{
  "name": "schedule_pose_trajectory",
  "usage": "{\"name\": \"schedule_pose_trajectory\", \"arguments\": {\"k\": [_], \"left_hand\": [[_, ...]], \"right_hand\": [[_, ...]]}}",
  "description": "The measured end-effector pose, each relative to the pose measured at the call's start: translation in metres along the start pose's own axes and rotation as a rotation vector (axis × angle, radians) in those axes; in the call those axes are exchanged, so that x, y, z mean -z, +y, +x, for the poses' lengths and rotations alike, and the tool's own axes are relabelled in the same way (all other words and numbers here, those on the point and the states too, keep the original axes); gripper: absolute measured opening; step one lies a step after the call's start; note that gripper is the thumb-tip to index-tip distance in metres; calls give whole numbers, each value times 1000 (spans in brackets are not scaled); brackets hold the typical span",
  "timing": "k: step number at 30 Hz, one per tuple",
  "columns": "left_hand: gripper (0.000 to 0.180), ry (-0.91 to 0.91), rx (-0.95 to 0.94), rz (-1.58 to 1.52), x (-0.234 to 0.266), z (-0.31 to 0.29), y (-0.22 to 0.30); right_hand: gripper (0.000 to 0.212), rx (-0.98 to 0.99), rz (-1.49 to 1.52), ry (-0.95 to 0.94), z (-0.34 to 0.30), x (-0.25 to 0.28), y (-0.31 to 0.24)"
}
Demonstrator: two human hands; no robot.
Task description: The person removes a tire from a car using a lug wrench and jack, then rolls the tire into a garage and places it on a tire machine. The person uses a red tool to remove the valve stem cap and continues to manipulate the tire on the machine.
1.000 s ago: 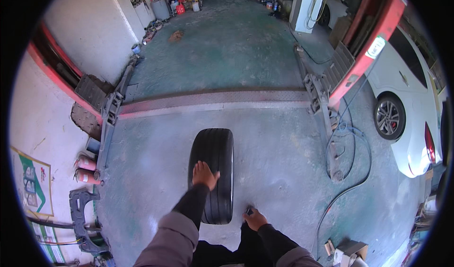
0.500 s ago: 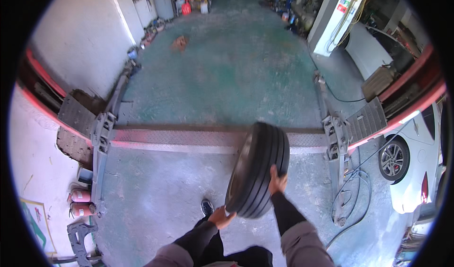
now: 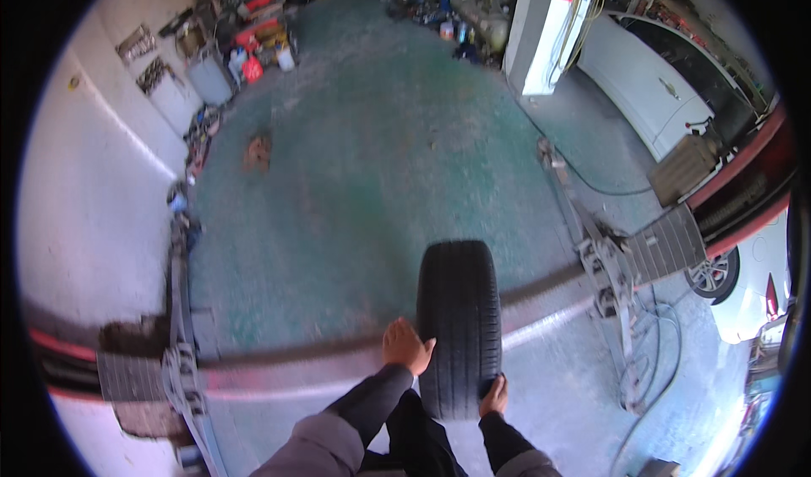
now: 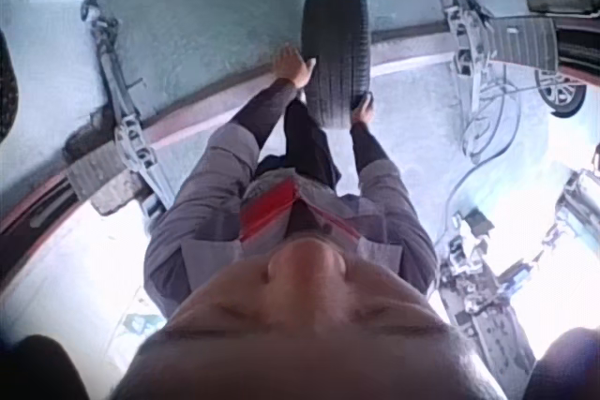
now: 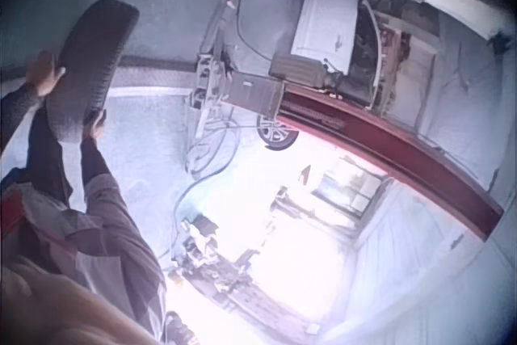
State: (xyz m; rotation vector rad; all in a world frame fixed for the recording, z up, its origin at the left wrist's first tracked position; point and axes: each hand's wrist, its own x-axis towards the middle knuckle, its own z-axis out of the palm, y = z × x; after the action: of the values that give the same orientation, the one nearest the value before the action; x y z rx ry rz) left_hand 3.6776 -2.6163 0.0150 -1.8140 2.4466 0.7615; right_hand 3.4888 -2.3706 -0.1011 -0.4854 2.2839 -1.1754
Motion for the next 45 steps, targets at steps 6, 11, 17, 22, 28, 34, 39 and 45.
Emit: {"name": "schedule_pose_trajectory", "arguments": {"k": [6, 11, 17, 22, 28, 34, 39, 45], "left_hand": [[90, -331, 77, -181, 45, 124, -85], [83, -356, -30, -405, 102, 205, -123], [68, -460, -101, -505, 199, 413, -207], [59, -485, -298, -90, 297, 574, -249], [57, -405, -338, -315, 410, 783, -242], [58, -317, -195, -178, 486, 987, -342], [46, -254, 96, -170, 536, 1084, -481], [48, -279, -18, -36, 573, 1224, -625]], "right_hand": [[80, 32, -270, 86, 165, -165, -257], [74, 262, 197, -105, 315, -279, -361], [81, -117, -254, -251, 388, -305, -330], [107, -146, -666, 181, 493, -497, -486], [67, 257, -316, 29, 648, -657, -655], [87, -428, -680, -56, 729, -698, -640], [92, -93, -556, -106, 783, -858, -778], [91, 239, -717, -89, 899, -1111, -1051]]}}
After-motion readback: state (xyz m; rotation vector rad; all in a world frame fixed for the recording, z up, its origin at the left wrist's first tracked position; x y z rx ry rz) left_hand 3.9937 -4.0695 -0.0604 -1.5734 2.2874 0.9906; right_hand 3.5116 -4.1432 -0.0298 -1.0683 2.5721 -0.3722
